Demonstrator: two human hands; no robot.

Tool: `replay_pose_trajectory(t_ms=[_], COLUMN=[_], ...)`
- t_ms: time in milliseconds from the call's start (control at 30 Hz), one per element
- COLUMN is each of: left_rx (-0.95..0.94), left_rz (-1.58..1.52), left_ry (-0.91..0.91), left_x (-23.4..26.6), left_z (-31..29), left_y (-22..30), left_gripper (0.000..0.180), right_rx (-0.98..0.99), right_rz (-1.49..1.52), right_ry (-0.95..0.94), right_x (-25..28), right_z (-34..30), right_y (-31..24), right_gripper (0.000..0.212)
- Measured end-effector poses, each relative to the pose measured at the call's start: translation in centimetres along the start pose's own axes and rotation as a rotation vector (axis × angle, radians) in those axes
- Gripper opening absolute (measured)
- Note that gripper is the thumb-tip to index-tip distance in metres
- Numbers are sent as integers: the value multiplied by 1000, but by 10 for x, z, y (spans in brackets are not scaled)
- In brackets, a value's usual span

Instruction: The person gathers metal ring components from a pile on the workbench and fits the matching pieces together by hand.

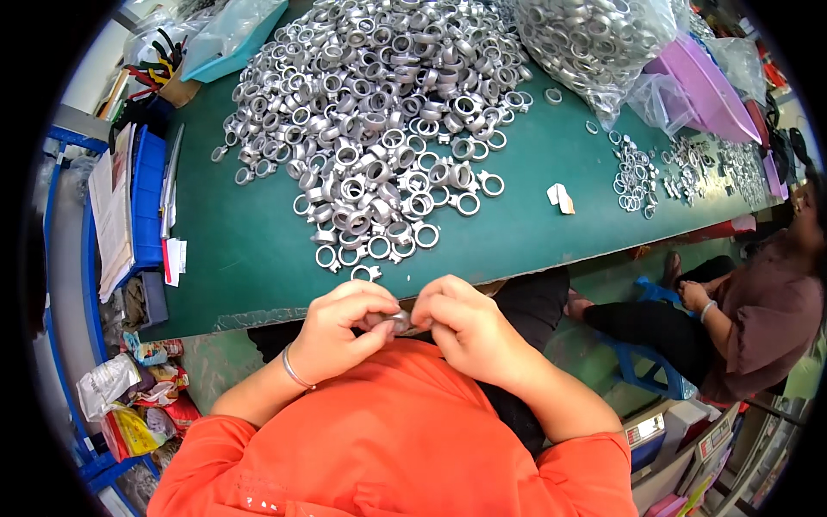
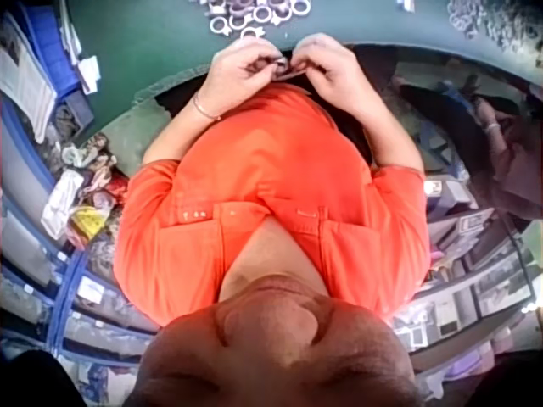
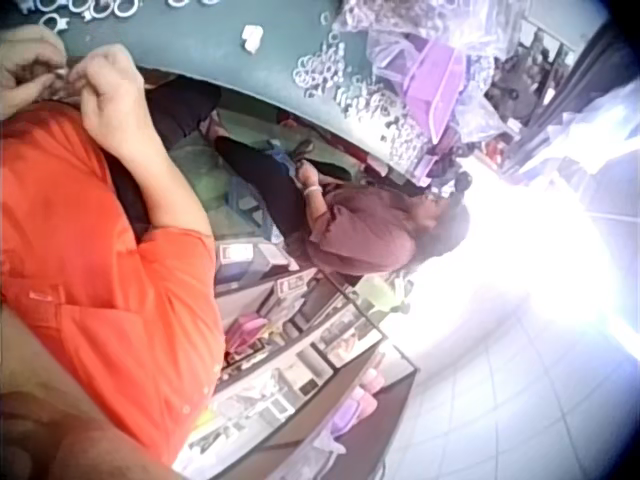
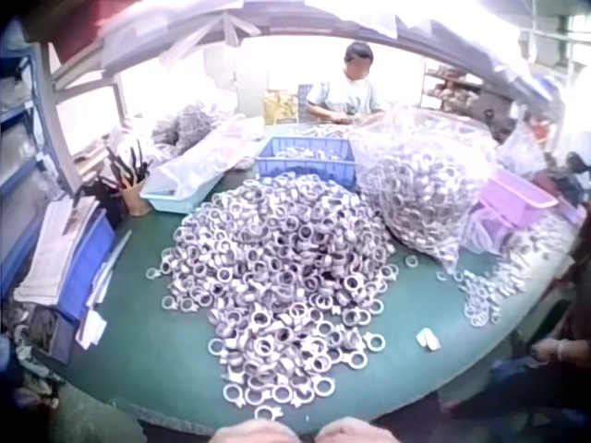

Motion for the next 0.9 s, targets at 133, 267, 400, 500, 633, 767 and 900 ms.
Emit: replay_pose_trajectory(t_ms=[133,267,400,500,633,767,900], left_rx=[-243,-244,-350,-327,-189,-307,-542], left_rz=[331,673,496,306,-85,63,264], left_ry=[89,123,135,169,251,180,-107], left_x=[5,3,7,11,2,5,-10], left_z=[20,51,50,41,32,32,15], left_y=[7,-2,-6,-4,-5,15,23], left_gripper=[23,23,18,17,21,27,30], right_rx=[-21,139,130,-157,-105,-84,-75], right_rz=[-100,-458,-510,32,1015,1084,462], right_ry=[-5,348,368,160,-102,-232,-274], right_x=[7,17,22,27,14,6,15], right_z=[2,33,37,30,25,18,3], right_y=[-1,-1,15,26,38,34,17], right_gripper=[26,21,25,20,23,25,18])
Point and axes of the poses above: each hand's wrist, its own z-axis towards the middle knuckle, its own x-axis out of the back of the hand, y = z × x, the point moved 5 cm from there along z, towards the middle knuckle, and after that the axes turned 12 degrees about -x, right-handed, at the moved point
